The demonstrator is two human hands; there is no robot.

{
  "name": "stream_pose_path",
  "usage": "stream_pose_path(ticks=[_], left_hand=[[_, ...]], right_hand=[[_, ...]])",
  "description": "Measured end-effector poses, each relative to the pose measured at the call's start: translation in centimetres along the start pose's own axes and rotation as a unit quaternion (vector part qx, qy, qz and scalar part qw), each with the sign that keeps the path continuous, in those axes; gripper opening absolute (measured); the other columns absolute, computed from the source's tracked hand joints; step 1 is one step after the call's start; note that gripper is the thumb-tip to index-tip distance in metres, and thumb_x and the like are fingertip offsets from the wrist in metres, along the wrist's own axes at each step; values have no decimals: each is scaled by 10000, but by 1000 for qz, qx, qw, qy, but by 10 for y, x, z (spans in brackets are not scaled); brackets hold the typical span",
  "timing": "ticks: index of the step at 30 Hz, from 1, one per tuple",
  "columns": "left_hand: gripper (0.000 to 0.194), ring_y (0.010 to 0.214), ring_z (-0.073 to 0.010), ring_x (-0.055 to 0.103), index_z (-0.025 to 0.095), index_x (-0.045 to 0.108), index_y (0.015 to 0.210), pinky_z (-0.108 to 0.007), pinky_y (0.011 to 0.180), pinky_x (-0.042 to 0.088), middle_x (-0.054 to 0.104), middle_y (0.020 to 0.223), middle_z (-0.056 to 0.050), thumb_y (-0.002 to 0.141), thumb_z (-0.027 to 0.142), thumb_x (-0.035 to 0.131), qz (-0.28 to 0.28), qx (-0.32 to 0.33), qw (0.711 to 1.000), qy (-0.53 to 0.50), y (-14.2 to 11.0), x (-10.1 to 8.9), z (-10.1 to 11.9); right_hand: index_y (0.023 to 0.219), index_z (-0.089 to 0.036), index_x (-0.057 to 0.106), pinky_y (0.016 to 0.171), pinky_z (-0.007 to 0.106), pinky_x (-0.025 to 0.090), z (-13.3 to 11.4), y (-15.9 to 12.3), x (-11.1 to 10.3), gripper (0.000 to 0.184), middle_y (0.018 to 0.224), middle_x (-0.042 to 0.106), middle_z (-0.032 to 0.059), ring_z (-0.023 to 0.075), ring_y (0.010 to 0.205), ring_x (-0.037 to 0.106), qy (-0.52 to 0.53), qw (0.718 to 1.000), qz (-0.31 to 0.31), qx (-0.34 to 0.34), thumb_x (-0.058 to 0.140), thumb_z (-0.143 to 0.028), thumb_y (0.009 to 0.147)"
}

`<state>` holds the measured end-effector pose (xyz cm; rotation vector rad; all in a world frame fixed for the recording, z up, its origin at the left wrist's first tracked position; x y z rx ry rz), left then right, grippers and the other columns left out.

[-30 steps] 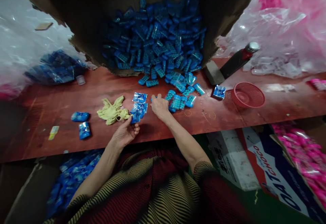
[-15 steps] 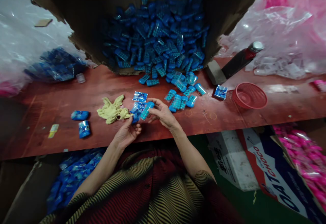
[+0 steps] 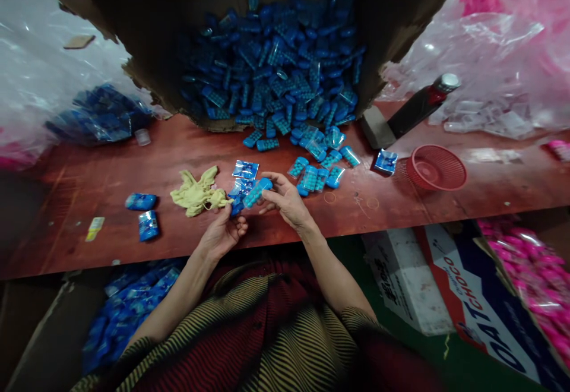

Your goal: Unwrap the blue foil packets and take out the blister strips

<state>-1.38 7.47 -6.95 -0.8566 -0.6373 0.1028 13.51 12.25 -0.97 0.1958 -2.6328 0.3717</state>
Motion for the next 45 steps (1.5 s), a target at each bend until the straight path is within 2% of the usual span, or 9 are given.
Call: stream_pose_path(ticks=[14, 22, 26, 30, 33, 37, 40, 42, 45], left_hand=[[393, 477, -140, 590, 151, 567, 740, -209, 428, 451, 617, 542, -27, 679, 513, 708, -45, 104, 993, 36, -1, 4, 8], [511, 466, -146, 589, 129, 577, 752, -220, 431, 466, 630, 539, -33, 556, 562, 764, -59, 153, 984, 67, -5, 8, 17], [489, 468, -152, 596, 122, 581, 763, -229, 440, 476, 628, 544, -34, 591, 548, 749, -54, 163, 982, 74, -6, 6, 18], [408, 474, -157, 604, 116, 581, 732, -228, 437, 472, 613, 534, -31, 677, 498, 710, -35, 154, 985, 73, -3, 2, 17], [322, 511, -153, 621, 117, 589, 752, -224, 472, 493, 635, 574, -38, 744, 426, 678, -10, 124, 992, 38, 2, 1, 14], [147, 612, -137, 653, 138, 604, 817, -239, 583, 541, 687, 709, -34, 852, 278, 575, 11, 65, 996, -65, 6, 7, 6], [110, 594, -114, 638, 141, 602, 813, -203, 547, 523, 687, 718, -19, 873, 206, 536, 16, 47, 993, -105, 5, 11, 4], [106, 554, -103, 619, 139, 602, 816, -180, 486, 491, 682, 709, -15, 875, 187, 527, 17, 38, 994, -100, 5, 10, 4], [94, 576, -124, 636, 147, 604, 856, -210, 502, 511, 692, 747, -20, 875, 174, 516, 3, 23, 998, -64, 4, 8, 6]], right_hand=[[1074, -255, 484, 537, 211, 579, 1, -5, -2, 452, 860, 566, -37, 97, 674, 628, -10, 1000, 11, -21, 699, -261, 676], [1034, -261, 507, 599, 229, 595, 0, -11, -1, 432, 1005, 569, -17, 111, 810, 592, -24, 998, 20, -50, 718, -229, 659], [1001, -256, 514, 612, 234, 588, 1, -15, 0, 413, 1019, 570, -10, 121, 841, 571, -32, 997, 27, -60, 726, -221, 649], [999, -251, 518, 623, 243, 572, 6, -18, 4, 399, 1046, 585, 4, 132, 846, 579, -50, 996, 16, -75, 723, -221, 658], [1041, -250, 527, 733, 292, 560, 17, -21, 7, 379, 1102, 588, 25, 157, 913, 597, -117, 985, 22, -121, 693, -221, 702], [1050, -245, 560, 964, 367, 459, 30, -30, 11, 296, 1196, 571, 55, 195, 1117, 544, -269, 933, 65, -229, 634, -195, 768], [1059, -246, 589, 1022, 393, 410, 37, -34, 17, 278, 1212, 574, 66, 206, 1157, 525, -320, 912, 48, -254, 617, -201, 786], [1083, -248, 602, 1027, 390, 405, 40, -34, 17, 308, 1216, 577, 63, 214, 1168, 517, -309, 921, 33, -234, 640, -239, 777], [1110, -247, 608, 888, 355, 501, 47, -27, 11, 320, 1151, 606, 52, 203, 1039, 579, -219, 965, 24, -142, 614, -312, 797]])
Point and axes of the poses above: each hand's wrist, its own y-axis towards the middle knuckle, its own x-axis out of the palm, z = x × y, the point moved 7 cm from there along y, towards the middle knuckle
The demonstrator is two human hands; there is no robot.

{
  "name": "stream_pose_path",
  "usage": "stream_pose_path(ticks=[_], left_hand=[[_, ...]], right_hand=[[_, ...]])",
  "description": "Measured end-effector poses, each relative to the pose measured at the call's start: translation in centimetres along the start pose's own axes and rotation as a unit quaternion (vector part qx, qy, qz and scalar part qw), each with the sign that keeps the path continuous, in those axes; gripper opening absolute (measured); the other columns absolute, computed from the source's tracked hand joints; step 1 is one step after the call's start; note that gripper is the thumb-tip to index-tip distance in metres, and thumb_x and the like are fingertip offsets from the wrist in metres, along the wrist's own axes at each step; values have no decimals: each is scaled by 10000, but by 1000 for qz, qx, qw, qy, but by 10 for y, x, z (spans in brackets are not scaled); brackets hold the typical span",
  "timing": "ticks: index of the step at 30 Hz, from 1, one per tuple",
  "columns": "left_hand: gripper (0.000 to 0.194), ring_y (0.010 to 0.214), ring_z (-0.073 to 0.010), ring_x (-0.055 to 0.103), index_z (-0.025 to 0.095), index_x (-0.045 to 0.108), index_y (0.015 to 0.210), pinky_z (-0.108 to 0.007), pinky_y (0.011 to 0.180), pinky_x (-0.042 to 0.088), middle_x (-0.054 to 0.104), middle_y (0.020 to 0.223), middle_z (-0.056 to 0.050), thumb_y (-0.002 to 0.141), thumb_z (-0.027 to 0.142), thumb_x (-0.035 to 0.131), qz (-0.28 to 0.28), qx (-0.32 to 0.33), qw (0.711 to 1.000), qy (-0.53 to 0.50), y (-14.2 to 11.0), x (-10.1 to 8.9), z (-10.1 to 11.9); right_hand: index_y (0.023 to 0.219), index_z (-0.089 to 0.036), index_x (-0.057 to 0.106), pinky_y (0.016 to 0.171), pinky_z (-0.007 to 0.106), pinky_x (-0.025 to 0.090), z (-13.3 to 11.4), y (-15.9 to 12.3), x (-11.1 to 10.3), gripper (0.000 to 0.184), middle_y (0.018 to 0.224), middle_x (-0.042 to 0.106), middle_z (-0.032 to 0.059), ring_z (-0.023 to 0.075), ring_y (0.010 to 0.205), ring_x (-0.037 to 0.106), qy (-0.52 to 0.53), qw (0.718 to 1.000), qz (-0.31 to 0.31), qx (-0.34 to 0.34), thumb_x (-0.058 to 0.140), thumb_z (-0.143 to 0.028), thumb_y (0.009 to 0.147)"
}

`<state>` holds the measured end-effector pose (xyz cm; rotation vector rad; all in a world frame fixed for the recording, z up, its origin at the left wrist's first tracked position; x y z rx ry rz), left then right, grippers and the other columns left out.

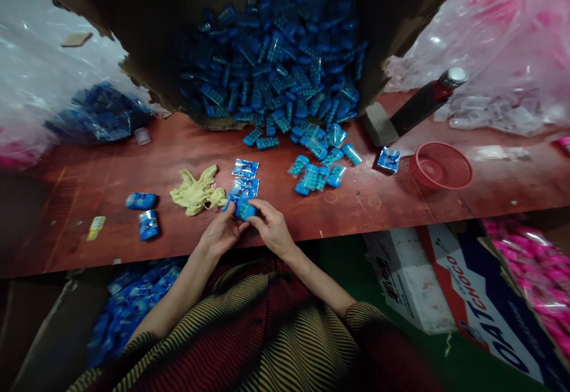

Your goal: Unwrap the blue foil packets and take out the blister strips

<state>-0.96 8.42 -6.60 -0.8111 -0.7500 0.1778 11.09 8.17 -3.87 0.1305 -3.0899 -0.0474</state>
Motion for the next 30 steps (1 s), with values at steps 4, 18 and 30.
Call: stream_pose_path(ticks=[4, 18, 30], left_hand=[[126, 698, -165, 672, 149, 615, 909, -296, 641, 560, 705, 844, -46, 880, 159, 493, -58, -18, 998, 13, -3, 7, 1], [178, 1030, -275, 627, 100, 622, 982, -405, 912, 501, 700, 932, -123, 820, 102, 547, -170, -53, 983, 34, -14, 24, -2], [179, 1028, -289, 627, 103, 629, 960, -364, 859, 534, 707, 936, -133, 786, 126, 594, -194, -82, 976, 54, -19, 31, -11]], right_hand=[[1153, -263, 560, 656, 280, 538, 12, 4, -1, 438, 1084, 600, 32, 159, 857, 594, 152, 983, -23, 104, 663, -348, 736], [1417, -332, 275, 964, 364, 437, -9, 11, 0, 1042, 1335, 445, 68, 239, 1209, 471, 163, 970, -156, 91, 839, -366, 541], [1424, -311, 290, 1011, 365, 420, -9, 10, 3, 1062, 1378, 449, 74, 237, 1269, 441, 152, 961, -209, 98, 852, -311, 523]])
Point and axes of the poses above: each hand's wrist, its own y-axis towards the middle knuckle, its own x-axis out of the palm, z = x × y, the point moved 7 cm from there along y, towards the middle knuckle
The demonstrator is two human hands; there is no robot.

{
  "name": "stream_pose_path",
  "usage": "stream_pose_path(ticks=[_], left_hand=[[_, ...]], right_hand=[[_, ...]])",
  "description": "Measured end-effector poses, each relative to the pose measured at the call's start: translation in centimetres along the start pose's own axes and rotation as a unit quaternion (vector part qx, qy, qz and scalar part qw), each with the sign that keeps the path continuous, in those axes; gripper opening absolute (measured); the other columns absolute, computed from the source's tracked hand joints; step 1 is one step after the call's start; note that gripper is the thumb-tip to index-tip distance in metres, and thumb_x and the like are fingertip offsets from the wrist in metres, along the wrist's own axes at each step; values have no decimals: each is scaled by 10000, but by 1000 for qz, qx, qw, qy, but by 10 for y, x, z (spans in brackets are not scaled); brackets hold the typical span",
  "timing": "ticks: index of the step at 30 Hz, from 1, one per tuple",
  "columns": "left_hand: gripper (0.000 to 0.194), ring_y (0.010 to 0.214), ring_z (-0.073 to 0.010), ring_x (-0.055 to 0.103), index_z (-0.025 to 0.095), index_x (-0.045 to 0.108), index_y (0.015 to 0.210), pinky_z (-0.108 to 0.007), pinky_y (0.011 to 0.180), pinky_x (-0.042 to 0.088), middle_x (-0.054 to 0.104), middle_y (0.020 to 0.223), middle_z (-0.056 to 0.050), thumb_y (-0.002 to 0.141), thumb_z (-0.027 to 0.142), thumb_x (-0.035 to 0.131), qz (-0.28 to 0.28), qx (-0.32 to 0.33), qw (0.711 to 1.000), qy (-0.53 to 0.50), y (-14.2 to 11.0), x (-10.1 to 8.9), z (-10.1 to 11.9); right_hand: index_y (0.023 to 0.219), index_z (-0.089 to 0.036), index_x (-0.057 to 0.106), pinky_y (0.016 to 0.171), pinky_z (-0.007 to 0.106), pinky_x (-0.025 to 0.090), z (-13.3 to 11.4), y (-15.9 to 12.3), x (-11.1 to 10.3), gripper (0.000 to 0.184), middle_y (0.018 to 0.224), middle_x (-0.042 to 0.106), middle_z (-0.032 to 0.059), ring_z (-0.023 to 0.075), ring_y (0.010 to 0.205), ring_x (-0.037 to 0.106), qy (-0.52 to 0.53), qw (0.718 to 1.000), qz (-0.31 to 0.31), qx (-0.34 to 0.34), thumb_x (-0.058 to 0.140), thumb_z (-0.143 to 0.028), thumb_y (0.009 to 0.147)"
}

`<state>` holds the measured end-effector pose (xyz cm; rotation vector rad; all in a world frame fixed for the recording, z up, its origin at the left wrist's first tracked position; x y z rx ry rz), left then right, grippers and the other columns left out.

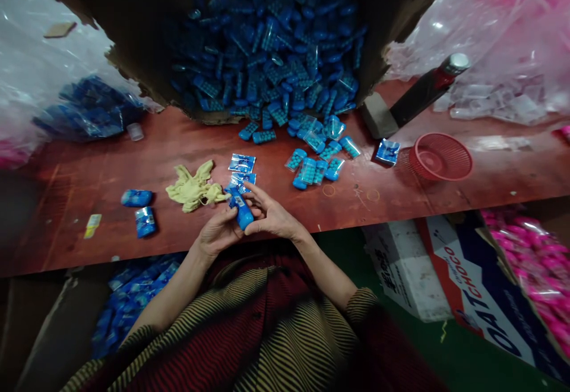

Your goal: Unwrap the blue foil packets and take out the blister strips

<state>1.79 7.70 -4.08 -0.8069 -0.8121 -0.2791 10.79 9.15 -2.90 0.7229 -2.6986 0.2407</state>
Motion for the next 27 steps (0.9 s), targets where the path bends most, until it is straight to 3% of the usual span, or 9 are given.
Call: stream_pose_path(ticks=[11, 19, 27], left_hand=[[259, 1089, -338, 583, 96, 622, 988, -369, 812, 551, 686, 1010, -163, 731, 119, 644, -58, -16, 998, -3, 5, -1, -2], [223, 916, -267, 670, 113, 626, 1000, -284, 690, 563, 713, 901, -127, 786, 125, 566, -2, -25, 1000, -1, 3, -4, -5], [149, 837, -248, 684, 102, 635, 901, -268, 673, 551, 708, 820, -118, 764, 164, 638, -30, -18, 999, 7, 1, 7, -4]], right_hand=[[1432, -309, 272, 1065, 388, 368, -8, 1, 2, 1095, 1430, 403, 79, 252, 1354, 336, -43, 999, -16, -9, 858, -274, 508], [1432, -300, 273, 1079, 383, 348, -8, 2, 2, 1060, 1437, 393, 81, 240, 1328, 380, -23, 999, -25, -14, 843, -302, 539], [1428, -304, 279, 1077, 373, 347, -4, 3, 1, 1070, 1429, 398, 80, 230, 1320, 391, -10, 1000, -21, -6, 850, -321, 523]])
Point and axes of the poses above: each hand's wrist, its own y-axis towards the middle knuckle, its own x-axis out of the palm, z = x × y, the point moved 7 cm from there along y, towards the middle knuckle
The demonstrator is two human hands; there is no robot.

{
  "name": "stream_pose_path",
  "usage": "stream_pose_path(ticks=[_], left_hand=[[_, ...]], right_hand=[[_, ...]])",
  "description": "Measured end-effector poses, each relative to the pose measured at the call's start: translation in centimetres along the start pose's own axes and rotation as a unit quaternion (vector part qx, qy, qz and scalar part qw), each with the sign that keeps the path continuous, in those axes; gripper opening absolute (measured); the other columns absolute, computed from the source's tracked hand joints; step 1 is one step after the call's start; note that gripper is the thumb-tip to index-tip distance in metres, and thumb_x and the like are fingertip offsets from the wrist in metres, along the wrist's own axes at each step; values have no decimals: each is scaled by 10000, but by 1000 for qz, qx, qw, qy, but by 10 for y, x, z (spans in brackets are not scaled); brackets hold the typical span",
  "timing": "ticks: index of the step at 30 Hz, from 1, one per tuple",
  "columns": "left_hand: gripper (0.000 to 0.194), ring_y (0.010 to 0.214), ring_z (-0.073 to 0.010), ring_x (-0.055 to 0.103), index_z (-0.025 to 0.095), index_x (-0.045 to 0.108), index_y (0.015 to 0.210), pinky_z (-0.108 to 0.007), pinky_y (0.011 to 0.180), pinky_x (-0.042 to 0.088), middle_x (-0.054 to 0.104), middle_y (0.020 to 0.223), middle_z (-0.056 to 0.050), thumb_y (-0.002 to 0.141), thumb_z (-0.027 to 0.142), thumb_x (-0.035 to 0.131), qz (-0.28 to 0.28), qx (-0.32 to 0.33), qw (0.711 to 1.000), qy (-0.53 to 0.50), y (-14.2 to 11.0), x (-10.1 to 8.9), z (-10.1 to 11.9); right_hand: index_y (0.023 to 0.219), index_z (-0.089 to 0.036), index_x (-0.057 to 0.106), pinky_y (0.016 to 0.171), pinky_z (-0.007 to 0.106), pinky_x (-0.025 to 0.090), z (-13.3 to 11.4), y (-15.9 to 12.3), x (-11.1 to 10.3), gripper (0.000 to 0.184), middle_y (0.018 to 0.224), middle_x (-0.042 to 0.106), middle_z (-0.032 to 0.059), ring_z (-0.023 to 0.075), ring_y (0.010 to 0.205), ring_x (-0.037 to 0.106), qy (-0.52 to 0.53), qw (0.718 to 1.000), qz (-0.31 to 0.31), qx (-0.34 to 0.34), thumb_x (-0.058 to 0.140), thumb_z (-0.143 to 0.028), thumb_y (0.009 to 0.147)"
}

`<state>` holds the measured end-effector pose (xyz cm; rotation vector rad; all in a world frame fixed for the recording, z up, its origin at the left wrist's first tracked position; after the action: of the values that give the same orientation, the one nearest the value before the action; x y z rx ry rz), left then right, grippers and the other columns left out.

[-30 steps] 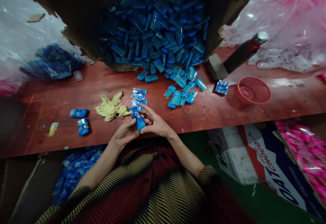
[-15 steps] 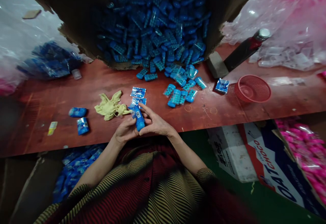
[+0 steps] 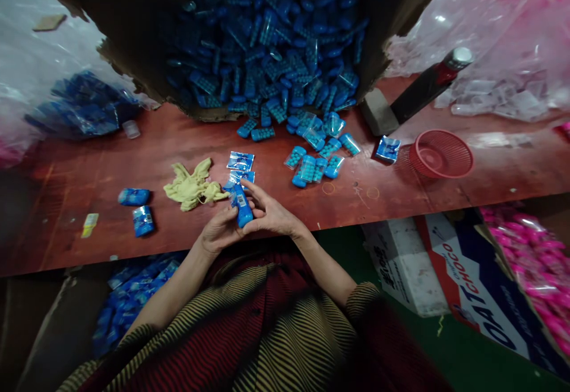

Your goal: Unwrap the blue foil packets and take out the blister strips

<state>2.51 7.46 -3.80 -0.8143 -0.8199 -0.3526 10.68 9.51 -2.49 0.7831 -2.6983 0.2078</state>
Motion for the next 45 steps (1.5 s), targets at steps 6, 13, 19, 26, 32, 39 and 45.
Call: stream_pose_path(ticks=[6, 13, 19, 26, 32, 39, 45], left_hand=[[146, 707, -200, 687, 98, 631, 903, -246, 663, 545, 685, 700, -73, 774, 166, 650, 25, 8, 1000, -14, 0, -3, -2], [187, 736, -206, 681, 101, 641, 871, -254, 690, 533, 682, 703, -75, 738, 216, 706, 32, 4, 999, -15, 0, -4, -6], [129, 681, -156, 660, 121, 658, 810, -230, 686, 529, 691, 728, -49, 746, 226, 700, 64, 44, 996, -35, -1, -4, -11], [139, 781, -162, 670, 137, 649, 909, -255, 766, 534, 703, 857, -47, 783, 194, 661, 72, 78, 993, -47, -7, 7, -11], [245, 848, -171, 668, 123, 656, 931, -234, 796, 525, 708, 892, -62, 707, 181, 736, 30, 91, 995, -38, -9, 14, -7], [295, 865, -191, 666, 125, 667, 900, -272, 838, 517, 704, 807, -52, 673, 282, 771, 57, 129, 989, -38, -8, 14, -13], [242, 845, -172, 670, 131, 676, 915, -262, 809, 526, 716, 902, -77, 704, 226, 746, 45, 102, 992, -58, -9, 16, -13]], right_hand=[[1422, -303, 292, 1058, 371, 370, 2, 1, -1, 1087, 1418, 414, 86, 238, 1323, 389, 6, 1000, 12, 4, 860, -348, 496], [1426, -299, 284, 1041, 378, 387, 5, 0, -1, 1076, 1411, 418, 100, 238, 1276, 447, 12, 1000, 6, -1, 846, -401, 514], [1419, -280, 301, 1054, 388, 365, 5, -3, -2, 1013, 1376, 447, 104, 237, 1239, 480, -3, 1000, 22, -5, 815, -442, 561], [1412, -296, 306, 988, 385, 431, 4, -5, -7, 982, 1307, 497, 85, 228, 1169, 526, 21, 1000, 18, -6, 809, -430, 579], [1391, -293, 353, 941, 299, 461, 6, -5, -4, 955, 1240, 554, 51, 203, 1149, 540, 67, 997, 16, 21, 817, -421, 567], [1390, -284, 359, 893, 248, 466, 4, -8, -3, 913, 1213, 560, 48, 176, 1098, 554, 70, 997, 34, 9, 809, -385, 603], [1372, -294, 383, 855, 222, 476, 14, -6, -2, 852, 1232, 558, 31, 154, 1046, 579, 113, 993, 14, 32, 794, -342, 627]])
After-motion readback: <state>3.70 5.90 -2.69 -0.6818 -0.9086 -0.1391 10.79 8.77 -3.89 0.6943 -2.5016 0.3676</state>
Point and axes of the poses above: each hand's wrist, its own y-axis towards the middle knuckle, its own x-axis out of the palm, z = x × y, the point moved 7 cm from there along y, towards the middle knuckle
